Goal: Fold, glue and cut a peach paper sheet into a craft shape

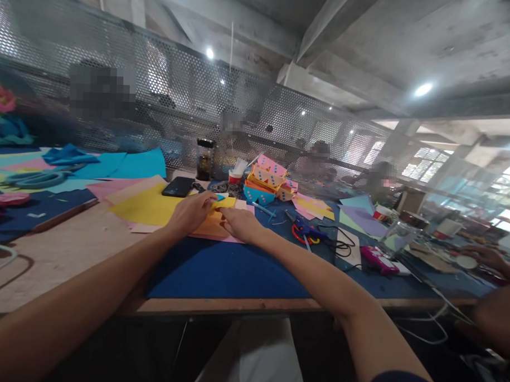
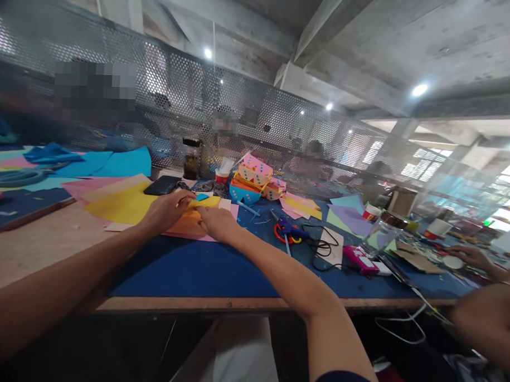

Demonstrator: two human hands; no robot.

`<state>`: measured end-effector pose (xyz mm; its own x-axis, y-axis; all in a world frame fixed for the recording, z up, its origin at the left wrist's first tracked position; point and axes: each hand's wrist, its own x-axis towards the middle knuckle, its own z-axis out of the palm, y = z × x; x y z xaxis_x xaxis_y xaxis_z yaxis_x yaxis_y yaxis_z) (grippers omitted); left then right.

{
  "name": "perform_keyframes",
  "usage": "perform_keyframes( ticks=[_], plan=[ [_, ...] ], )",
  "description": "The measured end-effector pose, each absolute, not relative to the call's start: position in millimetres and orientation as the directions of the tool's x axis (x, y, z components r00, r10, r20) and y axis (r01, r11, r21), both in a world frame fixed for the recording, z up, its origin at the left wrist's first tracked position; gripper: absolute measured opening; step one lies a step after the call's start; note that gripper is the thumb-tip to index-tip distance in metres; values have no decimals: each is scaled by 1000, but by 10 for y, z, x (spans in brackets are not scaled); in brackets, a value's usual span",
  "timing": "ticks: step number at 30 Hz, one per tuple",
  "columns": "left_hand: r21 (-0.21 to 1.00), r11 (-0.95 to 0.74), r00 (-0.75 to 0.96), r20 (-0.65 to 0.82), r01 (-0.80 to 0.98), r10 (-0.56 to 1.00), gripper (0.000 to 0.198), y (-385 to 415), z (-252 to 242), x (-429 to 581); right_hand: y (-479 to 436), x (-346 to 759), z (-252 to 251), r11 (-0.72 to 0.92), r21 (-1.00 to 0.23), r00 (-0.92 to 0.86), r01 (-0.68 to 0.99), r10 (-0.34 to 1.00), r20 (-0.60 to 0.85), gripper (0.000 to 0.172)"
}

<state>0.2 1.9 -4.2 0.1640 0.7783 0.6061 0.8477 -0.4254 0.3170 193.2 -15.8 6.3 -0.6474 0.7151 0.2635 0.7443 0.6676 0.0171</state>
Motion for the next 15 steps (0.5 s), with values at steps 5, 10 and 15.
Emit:
perform_keyframes(
  ticks=[5, 10, 15],
  plan=[
    [324, -478, 210, 604, 816, 769, 35, -56, 10, 19, -165, 1959, 103, 641, -54, -613, 765, 752, 242, 46],
    [299, -509, 254, 602, 807, 757, 35, -29, -45, 46, -170, 2077, 114, 641, -103, -613, 760, 761, 213, 45],
    [309, -484, 191, 648, 819, 737, 48, 34, -79, 16, -148, 2369, 110, 676, -108, -658, 729, 735, 160, 42]
  ],
)
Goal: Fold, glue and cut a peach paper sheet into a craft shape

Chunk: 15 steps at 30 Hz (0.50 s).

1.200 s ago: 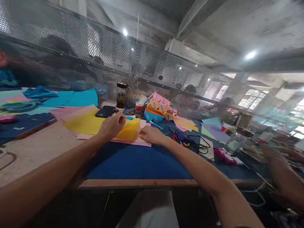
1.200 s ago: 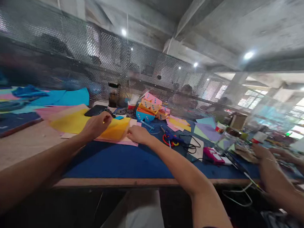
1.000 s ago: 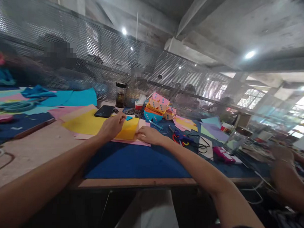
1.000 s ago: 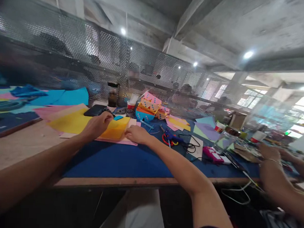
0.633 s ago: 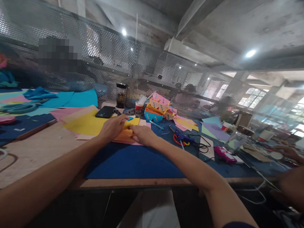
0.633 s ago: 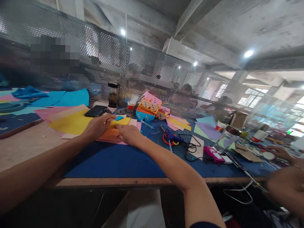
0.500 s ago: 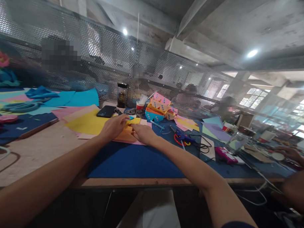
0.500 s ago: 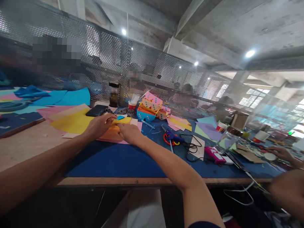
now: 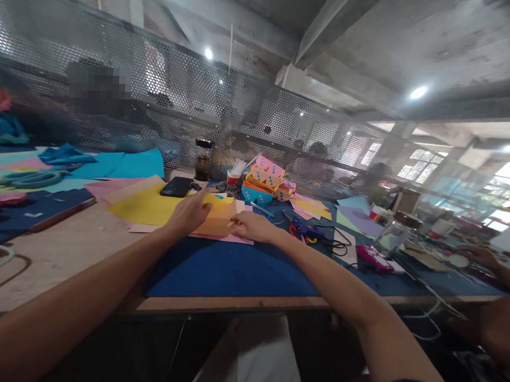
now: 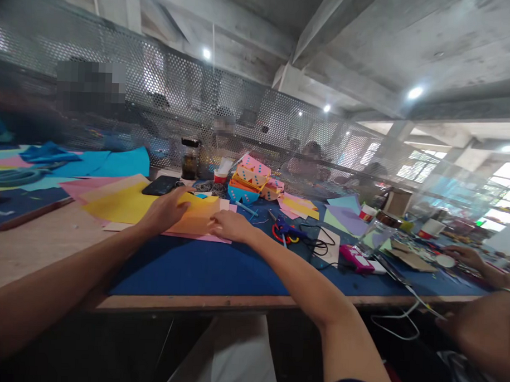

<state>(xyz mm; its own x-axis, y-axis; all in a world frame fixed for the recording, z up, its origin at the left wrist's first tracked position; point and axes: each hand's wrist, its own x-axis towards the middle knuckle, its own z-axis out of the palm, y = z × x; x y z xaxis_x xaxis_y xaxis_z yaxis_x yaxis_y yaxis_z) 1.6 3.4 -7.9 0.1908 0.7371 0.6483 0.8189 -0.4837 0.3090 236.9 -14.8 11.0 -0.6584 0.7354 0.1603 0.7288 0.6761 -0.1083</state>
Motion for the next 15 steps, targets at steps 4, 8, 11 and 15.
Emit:
perform_keyframes(
  ticks=[4, 8, 11, 15],
  plan=[
    [314, -466, 142, 686, 827, 714, 45, 35, -58, -29, -158, 2591, 141, 728, -100, -721, 678, 686, 102, 47],
    [322, -419, 91, 692, 849, 716, 38, 46, -54, -63, -195, 2681, 160, 733, -69, -727, 677, 680, 100, 40],
    [344, -364, 19, 704, 866, 710, 39, 46, -28, -86, -196, 2628, 148, 722, -35, -712, 691, 688, 137, 32],
    [362, -302, -46, 704, 882, 709, 39, 23, 14, -98, -159, 2393, 144, 733, 34, -726, 680, 665, 177, 30]
  ],
)
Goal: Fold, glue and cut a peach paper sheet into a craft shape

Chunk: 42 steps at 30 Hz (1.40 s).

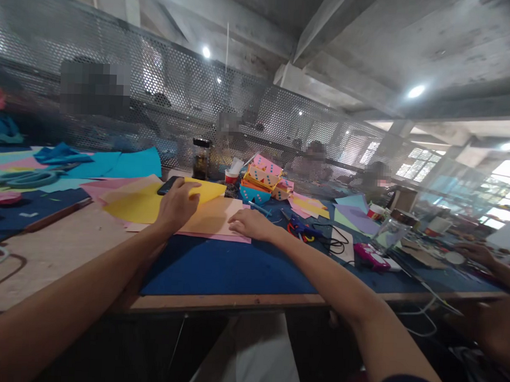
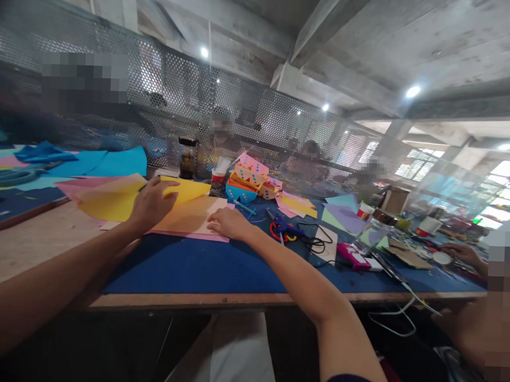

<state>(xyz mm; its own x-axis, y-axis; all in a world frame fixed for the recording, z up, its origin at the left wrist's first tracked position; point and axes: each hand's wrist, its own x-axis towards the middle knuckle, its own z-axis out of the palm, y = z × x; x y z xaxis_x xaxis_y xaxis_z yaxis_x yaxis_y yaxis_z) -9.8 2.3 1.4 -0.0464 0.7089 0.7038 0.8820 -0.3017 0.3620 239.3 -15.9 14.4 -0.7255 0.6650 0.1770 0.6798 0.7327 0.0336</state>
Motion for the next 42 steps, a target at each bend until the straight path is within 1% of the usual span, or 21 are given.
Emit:
perform_keyframes(
  ticks=[3, 5, 10, 16, 18, 20, 22, 25, 26, 29, 31, 33, 35, 39, 40, 42],
  plan=[
    [356, -283, -46, 690, 891, 723, 44, 8, 11, -84, -140, 2179, 171, 774, 106, -778, 625, 606, 165, 25],
    [346, -281, -33, 681, 895, 732, 47, 4, 0, -69, -135, 2071, 184, 797, 159, -812, 582, 561, 158, 25],
    [326, -293, -3, 673, 899, 740, 47, -8, -11, -47, -107, 1978, 120, 823, 249, -860, 510, 494, 130, 35],
    [294, -328, 61, 654, 898, 754, 48, 12, -50, -60, -66, 2054, 68, 792, 277, -838, 544, 527, 138, 40],
    [274, -348, 102, 636, 897, 765, 42, 34, -75, -65, -63, 2113, 88, 779, 267, -823, 567, 550, 144, 39],
    [250, -371, 152, 609, 894, 778, 34, 59, -95, -67, -64, 2198, 107, 763, 248, -801, 597, 579, 149, 34],
    [225, -396, 207, 575, 890, 792, 31, 84, -105, -68, -68, 2308, 117, 743, 222, -775, 632, 614, 152, 29],
    [187, -445, 300, 511, 876, 806, 23, 118, -105, -84, -88, 2482, 112, 716, 174, -737, 676, 660, 147, 29],
    [175, -462, 331, 486, 869, 808, 24, 128, -102, -97, -100, 2531, 108, 711, 154, -728, 686, 671, 142, 29],
    [150, -500, 404, 417, 853, 814, 43, 156, -89, -162, -144, 2621, 103, 704, 79, -707, 706, 696, 125, 30],
    [142, -506, 423, 386, 851, 820, 51, 167, -76, -217, -169, 2639, 111, 699, 17, -696, 715, 709, 111, 31],
    [139, -510, 435, 365, 849, 823, 59, 172, -62, -265, -179, 2644, 127, 689, -55, -683, 722, 724, 97, 32],
    [140, -518, 445, 356, 844, 822, 60, 173, -54, -291, -168, 2648, 146, 669, -135, -664, 731, 743, 86, 35],
    [149, -533, 455, 365, 833, 813, 52, 180, -66, -265, -103, 2658, 177, 589, -328, -609, 738, 792, 52, 45],
    [151, -536, 456, 369, 831, 810, 50, 186, -75, -249, -85, 2655, 182, 563, -380, -593, 734, 804, 46, 44],
    [152, -547, 463, 378, 823, 802, 46, 203, -95, -217, -55, 2640, 188, 506, -477, -555, 719, 830, 43, 37]
  ],
)
